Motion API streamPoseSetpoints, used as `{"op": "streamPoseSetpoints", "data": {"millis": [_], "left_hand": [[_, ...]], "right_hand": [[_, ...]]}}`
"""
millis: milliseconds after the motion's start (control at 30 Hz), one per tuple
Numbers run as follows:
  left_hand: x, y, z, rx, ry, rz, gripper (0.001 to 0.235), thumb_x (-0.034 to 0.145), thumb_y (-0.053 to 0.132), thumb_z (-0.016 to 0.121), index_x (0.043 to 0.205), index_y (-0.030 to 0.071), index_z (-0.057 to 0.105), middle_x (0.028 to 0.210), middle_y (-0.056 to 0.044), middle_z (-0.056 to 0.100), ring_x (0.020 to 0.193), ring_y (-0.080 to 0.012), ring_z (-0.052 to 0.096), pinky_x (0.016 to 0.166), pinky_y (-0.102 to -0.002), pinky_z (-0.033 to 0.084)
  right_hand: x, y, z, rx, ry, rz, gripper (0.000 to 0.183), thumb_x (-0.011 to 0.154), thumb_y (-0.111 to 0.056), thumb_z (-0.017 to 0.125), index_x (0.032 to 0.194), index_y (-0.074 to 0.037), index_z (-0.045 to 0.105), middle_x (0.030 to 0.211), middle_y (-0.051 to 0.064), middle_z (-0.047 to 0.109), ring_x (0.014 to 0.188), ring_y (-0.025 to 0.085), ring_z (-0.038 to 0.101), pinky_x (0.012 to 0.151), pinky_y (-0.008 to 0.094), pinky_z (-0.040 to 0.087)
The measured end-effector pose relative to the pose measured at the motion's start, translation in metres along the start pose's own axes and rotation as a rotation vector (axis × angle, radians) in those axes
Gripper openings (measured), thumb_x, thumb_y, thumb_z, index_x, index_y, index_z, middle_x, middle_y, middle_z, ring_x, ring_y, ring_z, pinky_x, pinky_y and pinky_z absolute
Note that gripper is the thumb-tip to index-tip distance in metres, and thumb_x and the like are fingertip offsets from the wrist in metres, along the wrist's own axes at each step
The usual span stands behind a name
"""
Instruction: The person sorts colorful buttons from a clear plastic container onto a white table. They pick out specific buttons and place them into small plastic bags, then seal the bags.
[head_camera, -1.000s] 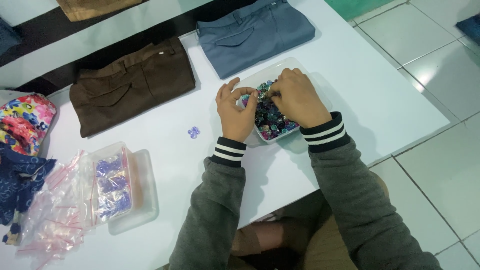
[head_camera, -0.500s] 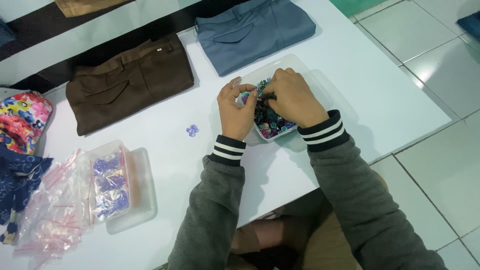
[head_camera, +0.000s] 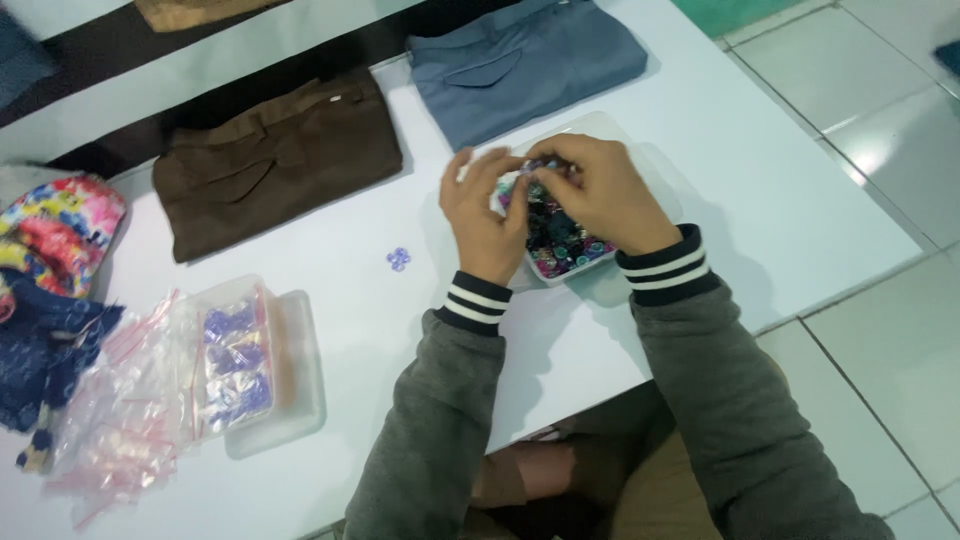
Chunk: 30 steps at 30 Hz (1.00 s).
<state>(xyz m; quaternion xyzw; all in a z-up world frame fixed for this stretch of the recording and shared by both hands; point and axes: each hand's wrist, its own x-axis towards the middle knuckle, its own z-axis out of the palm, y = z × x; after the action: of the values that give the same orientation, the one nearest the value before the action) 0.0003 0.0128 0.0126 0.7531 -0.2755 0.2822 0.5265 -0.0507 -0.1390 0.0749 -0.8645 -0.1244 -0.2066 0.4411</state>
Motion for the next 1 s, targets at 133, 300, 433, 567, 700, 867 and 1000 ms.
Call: {"op": "streamPoseSetpoints", "data": {"millis": [133, 300, 433, 567, 700, 867, 1000], "left_hand": [[-0.007, -0.024, 0.016, 0.079, 0.017, -0.024, 0.014, 0.097, 0.027, 0.070, 0.110, 0.027, 0.072, 0.096, 0.007, 0.070, 0.124, -0.0228, 0.053, 0.116, -0.051, 0.026], [-0.008, -0.025, 0.018, 0.035, -0.073, -0.110, 0.021, 0.094, 0.031, 0.072, 0.115, 0.030, 0.072, 0.094, 0.009, 0.073, 0.121, -0.0174, 0.054, 0.120, -0.052, 0.019], [-0.007, -0.022, 0.014, 0.019, -0.079, -0.080, 0.020, 0.093, 0.027, 0.074, 0.113, 0.028, 0.072, 0.093, 0.007, 0.072, 0.118, -0.0183, 0.056, 0.119, -0.051, 0.020], [-0.004, -0.018, 0.013, 0.000, -0.098, -0.102, 0.020, 0.093, 0.024, 0.075, 0.112, 0.027, 0.073, 0.097, 0.007, 0.072, 0.120, -0.0193, 0.055, 0.118, -0.051, 0.019], [-0.005, -0.018, 0.012, -0.018, -0.128, -0.155, 0.020, 0.092, 0.022, 0.075, 0.111, 0.028, 0.073, 0.095, 0.008, 0.071, 0.118, -0.0170, 0.054, 0.119, -0.050, 0.017], [-0.002, -0.015, 0.010, -0.056, -0.149, -0.168, 0.018, 0.096, 0.022, 0.072, 0.113, 0.027, 0.073, 0.092, 0.007, 0.070, 0.117, -0.0168, 0.054, 0.118, -0.050, 0.017], [-0.003, -0.017, 0.010, -0.051, -0.157, -0.171, 0.019, 0.096, 0.020, 0.070, 0.114, 0.026, 0.074, 0.092, 0.007, 0.070, 0.116, -0.0167, 0.054, 0.118, -0.050, 0.017]], "right_hand": [[0.000, 0.005, 0.002, -0.050, -0.005, -0.047, 0.014, 0.103, -0.003, 0.064, 0.111, 0.002, 0.073, 0.088, 0.023, 0.071, 0.085, 0.035, 0.070, 0.060, 0.040, 0.053], [-0.002, 0.003, 0.000, -0.057, -0.005, 0.010, 0.015, 0.105, -0.006, 0.062, 0.110, -0.001, 0.075, 0.084, 0.019, 0.073, 0.081, 0.026, 0.069, 0.063, 0.034, 0.051], [-0.002, 0.000, 0.001, -0.022, 0.013, 0.058, 0.014, 0.102, -0.003, 0.062, 0.107, 0.002, 0.075, 0.085, 0.022, 0.072, 0.081, 0.028, 0.069, 0.061, 0.038, 0.053], [0.000, 0.011, 0.001, -0.098, 0.057, 0.036, 0.012, 0.096, -0.003, 0.068, 0.104, 0.002, 0.075, 0.085, 0.022, 0.071, 0.078, 0.031, 0.069, 0.059, 0.037, 0.052], [-0.003, 0.016, -0.003, -0.216, 0.048, 0.094, 0.013, 0.091, -0.003, 0.070, 0.101, 0.001, 0.076, 0.085, 0.020, 0.070, 0.073, 0.035, 0.070, 0.056, 0.039, 0.054], [-0.001, 0.022, -0.001, -0.138, 0.075, 0.073, 0.013, 0.095, -0.003, 0.067, 0.103, 0.002, 0.076, 0.082, 0.021, 0.069, 0.071, 0.032, 0.068, 0.052, 0.035, 0.050], [-0.001, 0.019, 0.000, -0.070, 0.052, 0.070, 0.015, 0.097, -0.001, 0.063, 0.102, 0.003, 0.076, 0.081, 0.022, 0.070, 0.071, 0.032, 0.068, 0.052, 0.036, 0.049]]}}
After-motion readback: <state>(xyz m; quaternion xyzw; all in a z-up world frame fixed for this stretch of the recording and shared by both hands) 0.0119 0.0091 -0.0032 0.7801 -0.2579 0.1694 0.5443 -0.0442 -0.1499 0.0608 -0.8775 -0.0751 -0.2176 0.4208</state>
